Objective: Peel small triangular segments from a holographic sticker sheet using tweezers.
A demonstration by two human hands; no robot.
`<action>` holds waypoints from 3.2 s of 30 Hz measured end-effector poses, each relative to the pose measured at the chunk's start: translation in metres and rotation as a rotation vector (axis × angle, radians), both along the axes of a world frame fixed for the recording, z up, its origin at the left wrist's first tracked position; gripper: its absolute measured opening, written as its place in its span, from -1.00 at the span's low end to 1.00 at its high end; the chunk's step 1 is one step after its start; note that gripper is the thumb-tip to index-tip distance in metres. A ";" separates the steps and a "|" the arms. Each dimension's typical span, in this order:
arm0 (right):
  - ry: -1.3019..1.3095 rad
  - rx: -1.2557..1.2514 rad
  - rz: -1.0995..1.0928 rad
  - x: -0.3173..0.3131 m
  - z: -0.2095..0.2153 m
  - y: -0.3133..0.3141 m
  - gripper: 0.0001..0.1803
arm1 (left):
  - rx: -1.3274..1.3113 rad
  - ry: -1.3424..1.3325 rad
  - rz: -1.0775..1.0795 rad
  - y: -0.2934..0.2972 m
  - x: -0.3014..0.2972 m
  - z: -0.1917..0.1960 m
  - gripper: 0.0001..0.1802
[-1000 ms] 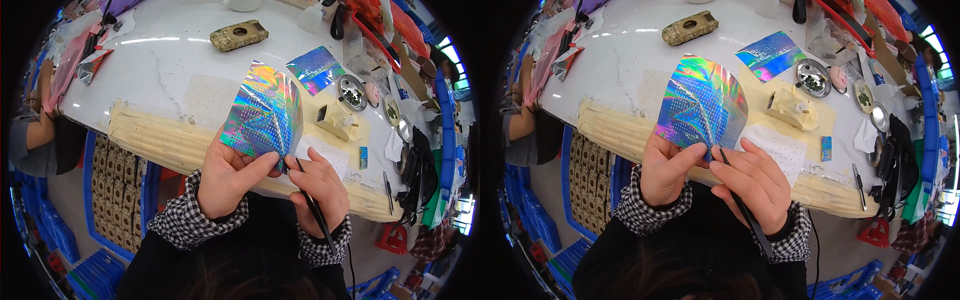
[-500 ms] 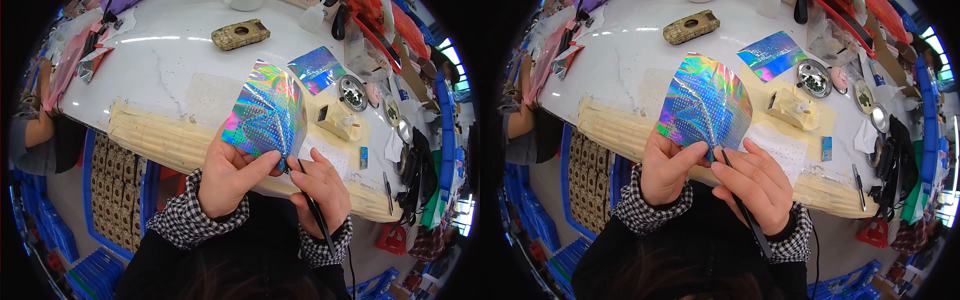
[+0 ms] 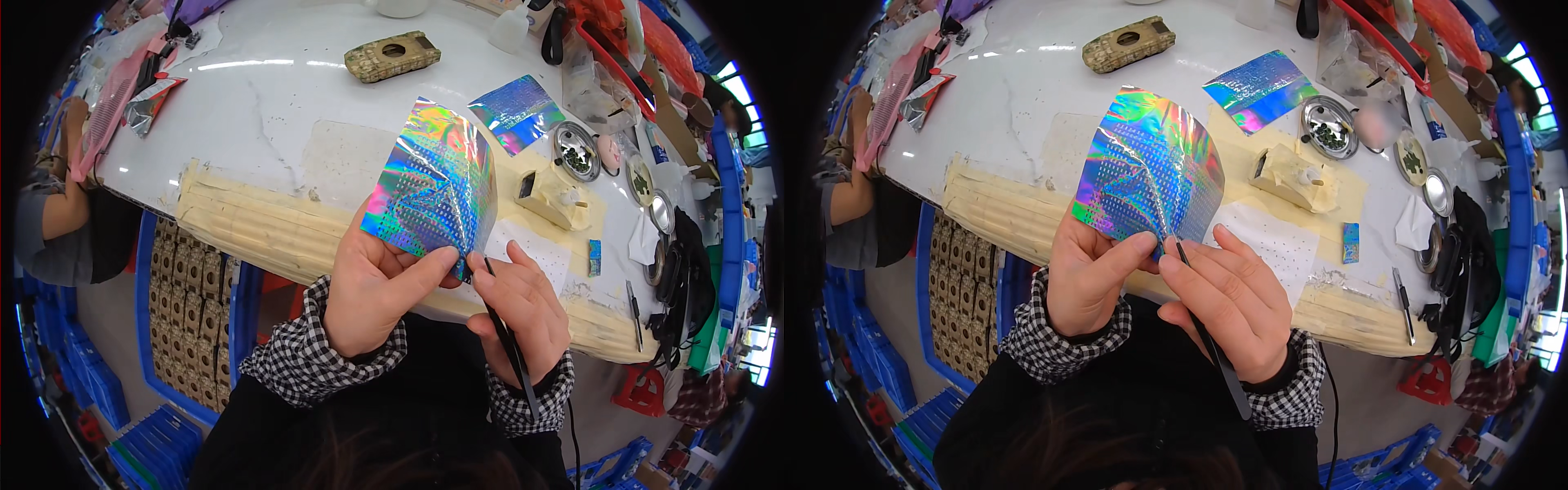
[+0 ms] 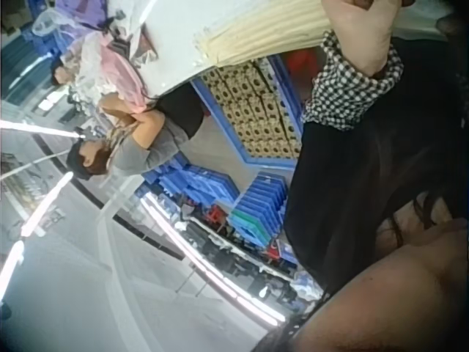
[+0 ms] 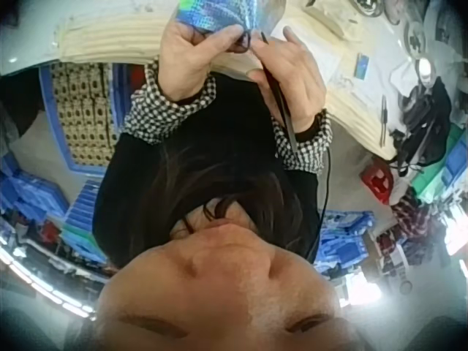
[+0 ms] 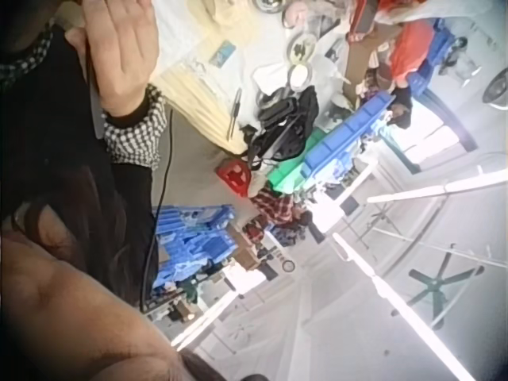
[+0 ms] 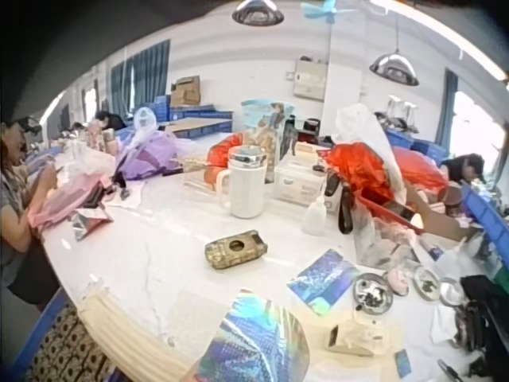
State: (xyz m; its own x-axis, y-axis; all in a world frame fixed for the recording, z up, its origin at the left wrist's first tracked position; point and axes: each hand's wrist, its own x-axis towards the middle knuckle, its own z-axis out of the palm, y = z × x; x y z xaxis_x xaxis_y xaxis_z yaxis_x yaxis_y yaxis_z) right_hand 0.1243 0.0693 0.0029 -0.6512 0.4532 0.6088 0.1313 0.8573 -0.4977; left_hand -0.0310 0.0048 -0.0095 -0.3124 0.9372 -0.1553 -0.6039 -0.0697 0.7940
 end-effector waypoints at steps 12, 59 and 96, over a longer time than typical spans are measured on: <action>-0.048 0.081 -0.016 0.003 0.000 -0.001 -0.62 | 0.013 -0.006 0.009 0.000 -0.001 0.001 -0.53; -0.003 -0.073 -0.002 0.004 -0.002 -0.001 -0.67 | 0.008 -0.010 -0.008 0.000 0.000 -0.002 -0.45; -0.406 0.141 -0.336 0.091 -0.017 -0.004 -0.75 | 0.020 0.048 0.096 0.000 0.004 -0.009 -0.62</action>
State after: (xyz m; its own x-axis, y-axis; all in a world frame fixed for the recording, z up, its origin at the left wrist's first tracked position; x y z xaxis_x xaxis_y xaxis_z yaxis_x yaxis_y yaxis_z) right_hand 0.2150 0.0649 -0.0141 -0.6796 0.6089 0.4091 0.5674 0.7898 -0.2330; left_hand -0.0269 0.0043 -0.0183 -0.4075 0.9054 -0.1192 -0.5548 -0.1417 0.8198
